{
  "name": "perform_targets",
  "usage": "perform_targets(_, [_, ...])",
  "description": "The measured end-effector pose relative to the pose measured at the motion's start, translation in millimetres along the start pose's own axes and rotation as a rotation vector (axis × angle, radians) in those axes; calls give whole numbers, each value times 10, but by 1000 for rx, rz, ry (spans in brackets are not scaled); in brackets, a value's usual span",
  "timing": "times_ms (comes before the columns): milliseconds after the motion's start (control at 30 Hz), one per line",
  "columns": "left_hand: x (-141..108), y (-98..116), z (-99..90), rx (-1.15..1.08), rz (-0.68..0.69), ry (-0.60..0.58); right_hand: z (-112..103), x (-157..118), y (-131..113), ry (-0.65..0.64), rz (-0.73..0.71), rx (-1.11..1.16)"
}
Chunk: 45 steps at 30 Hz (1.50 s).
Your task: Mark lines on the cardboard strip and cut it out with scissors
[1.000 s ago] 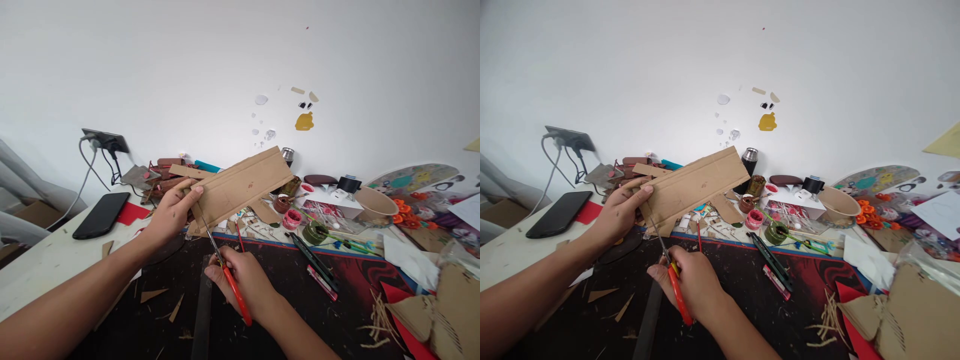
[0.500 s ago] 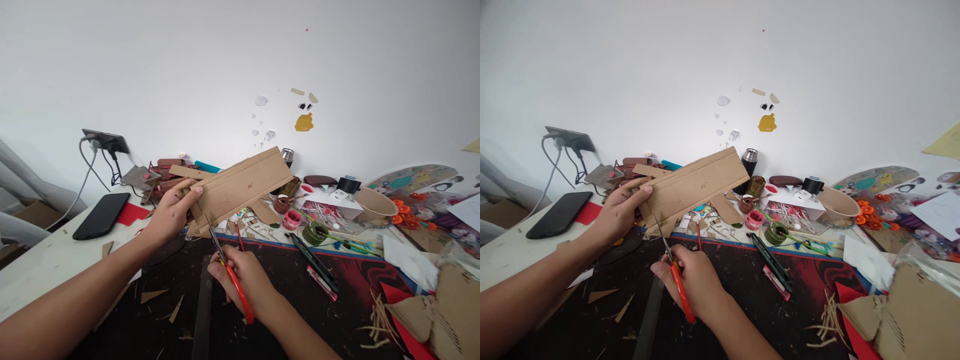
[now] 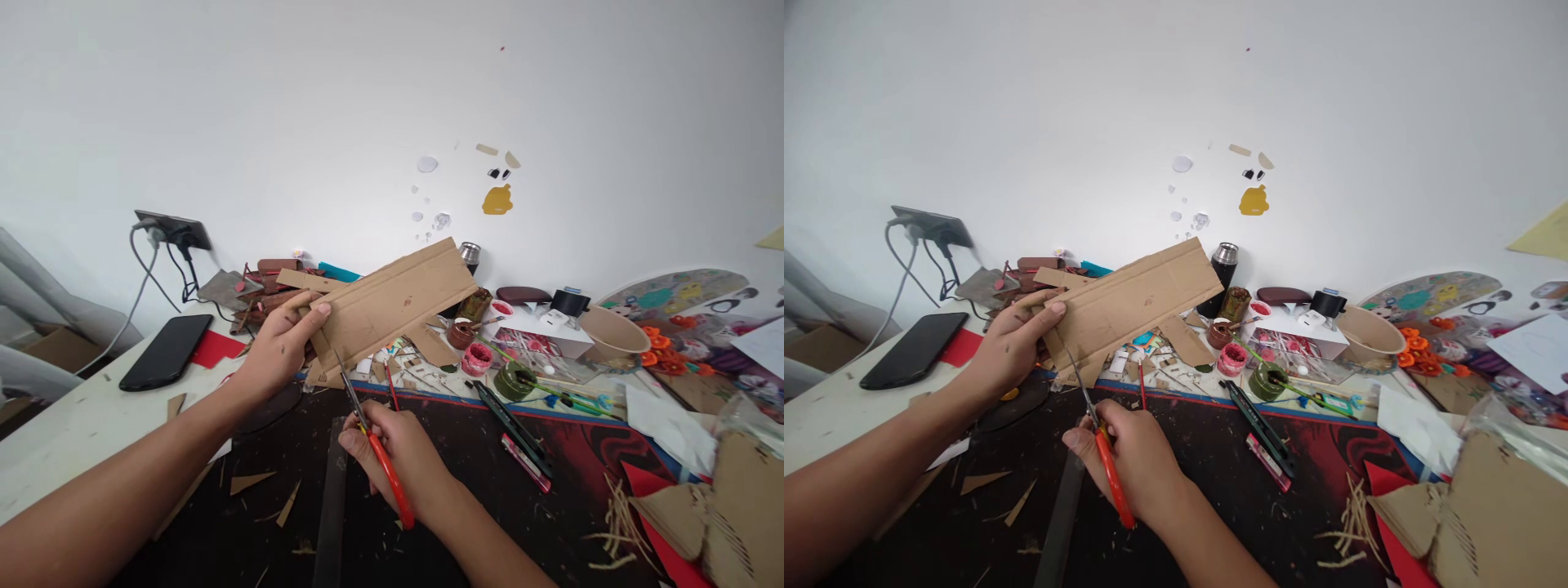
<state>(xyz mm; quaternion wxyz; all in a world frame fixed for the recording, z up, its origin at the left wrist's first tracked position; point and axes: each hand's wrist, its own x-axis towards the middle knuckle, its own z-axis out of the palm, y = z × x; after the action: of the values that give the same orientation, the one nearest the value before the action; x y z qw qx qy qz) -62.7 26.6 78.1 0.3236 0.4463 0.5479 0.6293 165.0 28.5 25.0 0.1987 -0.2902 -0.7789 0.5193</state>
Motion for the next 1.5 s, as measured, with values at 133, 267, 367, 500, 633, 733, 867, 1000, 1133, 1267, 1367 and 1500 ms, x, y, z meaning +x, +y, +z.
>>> perform_targets(133, [-1, -28, -11, 3, -13, -1, -2, 3, 7, -6, 8, -10])
perform_targets(267, [7, -48, -19, 14, 6, -11, 1, 1, 7, -8, 18, 10])
perform_targets(367, [10, -56, -20, 11, 10, -29, 5, -4, -3, -4, 14, 13])
perform_targets(500, [9, -61, -11, 7, 15, -43, 9, -6, -11, 3, 10, -19])
perform_targets(633, [0, -35, 22, -21, -12, -45, 13, -1, 3, 10, 5, -46])
perform_targets(733, [-10, -3, 50, -36, -40, -31, 14, -1, 13, 14, 2, -63])
perform_targets(867, [-25, 23, 62, -21, -32, -26, 14, -2, 20, 13, -9, -62])
perform_targets(1000, [-25, 4, 51, -16, -40, -15, 20, -1, 36, 6, 3, -46])
perform_targets(1133, [-9, -49, 41, 17, -25, 7, 26, -2, 45, 13, 13, -45])
perform_targets(1267, [-9, -67, 51, 5, -37, 25, 21, -3, 25, 20, 24, -63])
perform_targets(1367, [-16, -60, 59, 22, -44, 39, 13, 2, 0, 17, 31, -77])
perform_targets(1500, [-19, -64, 54, 62, -31, 32, 10, 11, -4, 28, 49, -83])
